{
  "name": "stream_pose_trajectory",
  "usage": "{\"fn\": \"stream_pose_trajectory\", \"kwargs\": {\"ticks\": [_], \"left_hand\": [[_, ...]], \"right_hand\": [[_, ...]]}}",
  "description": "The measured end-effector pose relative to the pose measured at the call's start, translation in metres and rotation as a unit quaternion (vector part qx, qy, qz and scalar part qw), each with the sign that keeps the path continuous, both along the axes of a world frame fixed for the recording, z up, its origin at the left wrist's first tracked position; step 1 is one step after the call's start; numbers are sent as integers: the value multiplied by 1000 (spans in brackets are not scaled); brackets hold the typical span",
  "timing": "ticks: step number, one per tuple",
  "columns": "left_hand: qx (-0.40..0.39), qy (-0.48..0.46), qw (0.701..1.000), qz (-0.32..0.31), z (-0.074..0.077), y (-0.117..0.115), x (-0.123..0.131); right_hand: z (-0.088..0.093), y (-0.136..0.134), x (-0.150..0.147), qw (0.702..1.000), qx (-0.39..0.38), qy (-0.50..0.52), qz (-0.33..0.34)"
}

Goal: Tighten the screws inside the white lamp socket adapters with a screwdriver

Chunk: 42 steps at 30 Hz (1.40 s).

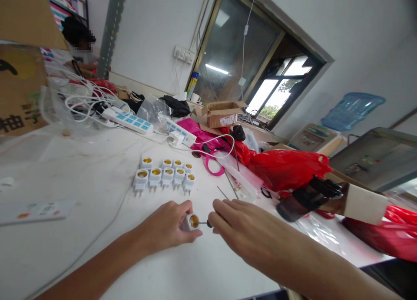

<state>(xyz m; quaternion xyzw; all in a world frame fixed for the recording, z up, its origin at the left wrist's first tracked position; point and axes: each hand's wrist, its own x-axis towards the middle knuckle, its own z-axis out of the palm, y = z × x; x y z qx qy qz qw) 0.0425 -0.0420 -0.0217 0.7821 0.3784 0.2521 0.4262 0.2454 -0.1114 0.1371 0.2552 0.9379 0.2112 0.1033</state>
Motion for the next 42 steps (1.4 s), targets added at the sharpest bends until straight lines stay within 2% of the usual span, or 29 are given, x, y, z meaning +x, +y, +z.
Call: {"fn": "stream_pose_trajectory", "kwargs": {"ticks": [3,7,10,14,16,19,23,25,28,35,38,42], "left_hand": [[2,-10,1000,4,-1,0,0],[12,-17,1000,8,-4,2,1],[11,-10,1000,7,-5,3,1],[16,-4,1000,10,-7,3,1],[21,-7,1000,10,-9,4,1],[23,-12,1000,3,-10,4,1],[36,-13,999,-4,-8,4,-2],[43,-14,999,-7,-7,4,-3],[50,-11,999,-7,-5,5,-5],[64,-5,998,0,-4,6,-5],[62,-12,998,-6,-3,5,-6],[65,-21,998,-9,-3,6,-7]], "right_hand": [[6,5,-6,999,-48,-21,6],[8,15,-8,996,-77,4,-53],[7,21,-9,988,-78,27,-128],[11,23,-11,958,-107,-1,-266],[15,21,-10,947,-129,-15,-293],[21,17,-8,952,-146,-37,-267],[22,18,-9,983,-118,-102,-99],[22,23,-11,985,-129,-97,-65],[22,29,-15,978,-161,-68,-111],[25,40,-22,944,-179,13,-277],[24,47,-24,934,-177,32,-310],[25,53,-23,933,-173,12,-314]]}}
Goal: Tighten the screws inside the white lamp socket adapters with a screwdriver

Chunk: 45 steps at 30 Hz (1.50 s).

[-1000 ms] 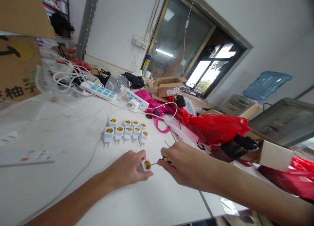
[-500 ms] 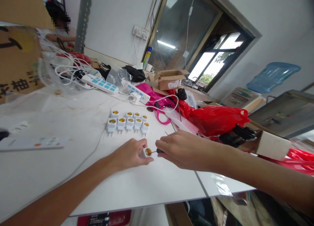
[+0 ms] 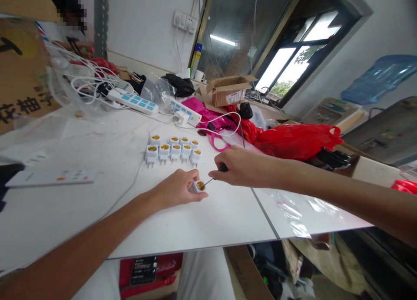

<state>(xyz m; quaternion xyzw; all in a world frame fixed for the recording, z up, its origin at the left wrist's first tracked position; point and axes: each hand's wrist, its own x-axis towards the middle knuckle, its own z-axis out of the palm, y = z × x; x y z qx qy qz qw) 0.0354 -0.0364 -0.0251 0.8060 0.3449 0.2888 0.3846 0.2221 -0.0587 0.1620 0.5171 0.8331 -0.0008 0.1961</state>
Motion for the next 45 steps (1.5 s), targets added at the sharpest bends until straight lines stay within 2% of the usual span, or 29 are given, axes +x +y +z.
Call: {"fn": "stream_pose_trajectory", "kwargs": {"ticks": [9,15,23,28,30,34,36,38,39,40,41,43,44,45], "left_hand": [[-19,8,1000,-10,5,-1,-1],[-6,17,1000,-14,6,0,-2],[5,17,1000,-19,5,1,-4],[27,28,999,-18,2,3,-5],[40,39,998,-22,2,4,-7],[45,41,998,-33,4,5,-12],[47,32,998,-35,6,6,-13],[51,22,998,-36,7,7,-15],[53,18,998,-35,7,8,-16],[53,16,998,-34,7,8,-16],[52,14,998,-31,7,9,-17],[52,8,998,-25,7,10,-18],[51,2,998,-24,7,10,-19],[48,-5,999,-23,8,10,-19]], "right_hand": [[17,-14,1,987,-30,-97,123],[12,-6,3,984,-32,-51,165],[2,-2,2,993,-8,3,119],[-3,2,4,997,6,30,65],[-1,6,8,997,-14,53,46],[12,20,28,977,-128,166,-29],[18,32,43,963,-130,233,-49],[17,46,56,937,-135,314,-70],[12,53,61,913,-147,372,-77],[4,61,64,875,-151,453,-80],[-7,68,65,824,-167,535,-87],[-36,82,59,679,-240,685,-107],[-52,88,54,643,-247,718,-104],[-67,93,47,619,-249,738,-101]]}}
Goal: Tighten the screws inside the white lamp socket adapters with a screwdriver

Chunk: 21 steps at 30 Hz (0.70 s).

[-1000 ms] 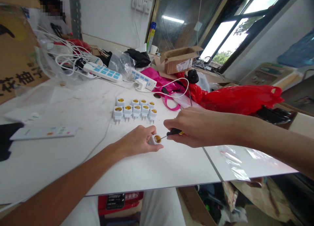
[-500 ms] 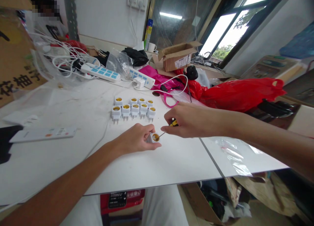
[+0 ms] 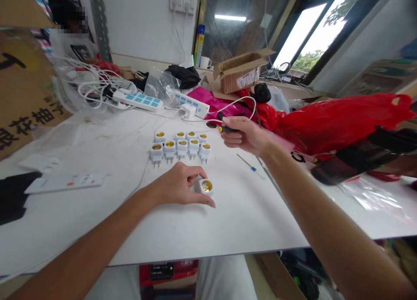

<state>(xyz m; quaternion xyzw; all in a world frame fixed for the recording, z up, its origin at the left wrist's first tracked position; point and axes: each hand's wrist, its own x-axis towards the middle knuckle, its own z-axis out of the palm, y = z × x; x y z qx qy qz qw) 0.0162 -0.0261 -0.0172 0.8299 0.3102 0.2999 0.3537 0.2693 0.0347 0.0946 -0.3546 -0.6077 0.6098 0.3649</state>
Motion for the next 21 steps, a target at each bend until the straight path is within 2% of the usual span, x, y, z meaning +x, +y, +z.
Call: {"fn": "stream_pose_trajectory", "kwargs": {"ticks": [3,5,7,9,12,15,18,21], "left_hand": [[-25,-35,999,7,3,0,1],[-63,-88,994,24,6,1,2],[-135,-186,972,43,10,4,2],[-245,-307,918,56,17,9,-1],[-400,-445,797,87,31,16,-8],[-467,-526,695,146,41,21,-13],[-507,-555,640,157,45,21,-11],[-556,-530,620,164,45,19,-4]], "right_hand": [[-38,9,-20,997,-7,78,-16],[-54,11,-28,993,-15,112,-24],[-63,11,-31,989,-23,139,-34],[-69,9,-30,985,-26,162,-49],[-74,6,-28,979,-25,188,-77],[-76,2,-31,974,-15,203,-102],[-74,-3,-40,970,8,210,-123],[-72,-11,-52,969,38,200,-142]]}}
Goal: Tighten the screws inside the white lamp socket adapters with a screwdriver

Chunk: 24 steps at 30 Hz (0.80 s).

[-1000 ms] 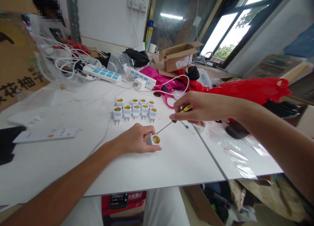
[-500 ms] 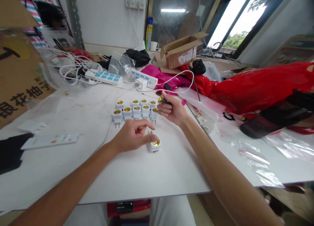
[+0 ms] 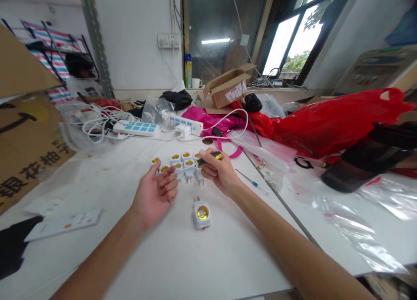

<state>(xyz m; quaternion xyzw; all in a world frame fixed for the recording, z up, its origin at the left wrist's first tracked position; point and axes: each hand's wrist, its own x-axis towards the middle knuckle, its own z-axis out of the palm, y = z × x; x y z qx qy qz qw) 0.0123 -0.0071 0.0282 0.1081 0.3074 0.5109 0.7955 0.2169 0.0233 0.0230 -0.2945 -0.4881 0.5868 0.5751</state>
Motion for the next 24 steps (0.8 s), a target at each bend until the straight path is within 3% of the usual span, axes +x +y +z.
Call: {"fn": "stream_pose_trajectory", "kwargs": {"ticks": [5,15,24], "left_hand": [[-9,62,995,-82,-5,-3,9],[108,123,960,-227,-16,-1,3],[126,163,941,-268,-17,-3,5]], "right_hand": [[-1,-12,-10,995,39,-81,-42],[-3,-11,-3,979,84,-167,-87],[3,-16,-2,973,102,-192,-74]]}}
